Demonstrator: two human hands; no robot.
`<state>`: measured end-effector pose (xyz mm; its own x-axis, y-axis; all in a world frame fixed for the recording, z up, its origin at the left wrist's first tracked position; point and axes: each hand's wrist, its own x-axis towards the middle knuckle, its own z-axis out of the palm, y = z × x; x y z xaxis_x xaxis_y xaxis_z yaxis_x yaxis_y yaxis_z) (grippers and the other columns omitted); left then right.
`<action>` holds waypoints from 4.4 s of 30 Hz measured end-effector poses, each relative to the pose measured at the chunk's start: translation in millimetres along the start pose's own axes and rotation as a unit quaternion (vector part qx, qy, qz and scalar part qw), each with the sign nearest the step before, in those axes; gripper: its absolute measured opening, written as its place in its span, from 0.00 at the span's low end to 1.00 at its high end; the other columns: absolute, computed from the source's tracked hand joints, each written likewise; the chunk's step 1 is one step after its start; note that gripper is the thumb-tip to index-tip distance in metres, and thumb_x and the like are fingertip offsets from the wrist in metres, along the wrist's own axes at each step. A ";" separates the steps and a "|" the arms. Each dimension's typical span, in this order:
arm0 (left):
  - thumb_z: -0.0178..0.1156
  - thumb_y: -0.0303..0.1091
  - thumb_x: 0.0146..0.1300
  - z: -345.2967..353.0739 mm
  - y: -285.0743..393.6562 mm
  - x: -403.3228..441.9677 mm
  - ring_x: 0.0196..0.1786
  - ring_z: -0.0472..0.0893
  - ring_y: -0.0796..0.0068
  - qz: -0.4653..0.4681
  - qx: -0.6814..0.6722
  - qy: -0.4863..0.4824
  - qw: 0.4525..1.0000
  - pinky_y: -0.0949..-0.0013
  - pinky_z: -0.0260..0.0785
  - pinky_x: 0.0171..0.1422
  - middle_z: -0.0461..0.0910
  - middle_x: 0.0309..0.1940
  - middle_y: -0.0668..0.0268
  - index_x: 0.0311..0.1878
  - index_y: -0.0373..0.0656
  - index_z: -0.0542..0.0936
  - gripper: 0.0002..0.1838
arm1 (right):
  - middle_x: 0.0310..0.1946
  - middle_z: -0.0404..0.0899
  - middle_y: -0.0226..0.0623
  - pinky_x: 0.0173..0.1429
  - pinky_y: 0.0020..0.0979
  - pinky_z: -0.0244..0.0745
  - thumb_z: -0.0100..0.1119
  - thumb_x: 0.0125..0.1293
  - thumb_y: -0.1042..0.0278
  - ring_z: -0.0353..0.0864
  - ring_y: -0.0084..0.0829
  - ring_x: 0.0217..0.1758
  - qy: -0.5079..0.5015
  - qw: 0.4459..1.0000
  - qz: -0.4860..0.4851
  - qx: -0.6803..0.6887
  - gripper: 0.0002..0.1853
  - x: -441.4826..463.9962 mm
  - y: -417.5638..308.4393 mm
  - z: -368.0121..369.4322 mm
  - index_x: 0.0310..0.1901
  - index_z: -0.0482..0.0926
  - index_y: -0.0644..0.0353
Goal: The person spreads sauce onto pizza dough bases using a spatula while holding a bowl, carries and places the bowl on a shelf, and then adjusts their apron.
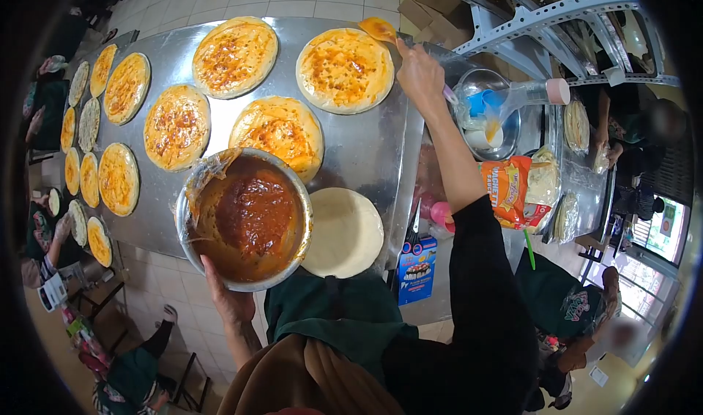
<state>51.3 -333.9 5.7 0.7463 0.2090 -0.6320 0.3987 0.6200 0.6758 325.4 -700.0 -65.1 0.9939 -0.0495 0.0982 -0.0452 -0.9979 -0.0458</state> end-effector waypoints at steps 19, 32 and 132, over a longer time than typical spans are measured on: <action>0.46 0.60 0.69 1.7 -1.1 5.9 0.72 0.60 0.65 -0.003 0.019 -0.025 1.000 0.56 0.51 0.75 0.57 0.72 0.62 0.73 0.44 0.54 0.38 | 0.39 0.80 0.50 0.45 0.43 0.75 0.51 0.66 0.69 0.81 0.49 0.41 -0.078 0.979 0.066 0.177 0.19 -112.8 58.3 -6.9 0.58 0.77 0.45; 0.48 0.48 0.73 56.5 -19.1 58.8 0.68 0.65 0.68 0.124 0.187 -0.130 0.966 0.60 0.55 0.73 0.64 0.67 0.59 0.70 0.39 0.57 0.30 | 0.30 0.73 0.33 0.38 0.34 0.76 0.55 0.56 0.76 0.77 0.32 0.35 -0.054 0.955 -0.280 0.076 0.33 -164.3 -51.2 -77.1 0.66 0.69 0.43; 0.46 0.61 0.69 -25.2 -9.4 -26.1 0.73 0.58 0.64 -0.003 0.020 -0.016 1.000 0.55 0.51 0.75 0.56 0.72 0.65 0.74 0.46 0.53 0.39 | 0.32 0.75 0.31 0.35 0.35 0.78 0.56 0.54 0.74 0.80 0.34 0.33 0.020 0.970 -0.242 0.009 0.28 -75.1 -28.4 16.8 0.59 0.77 0.40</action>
<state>14.7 -326.1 6.2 0.7596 0.1812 -0.6247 0.4239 0.5906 0.6867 253.8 -667.3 -87.9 0.8936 0.4224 0.1518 0.4277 -0.9039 -0.0027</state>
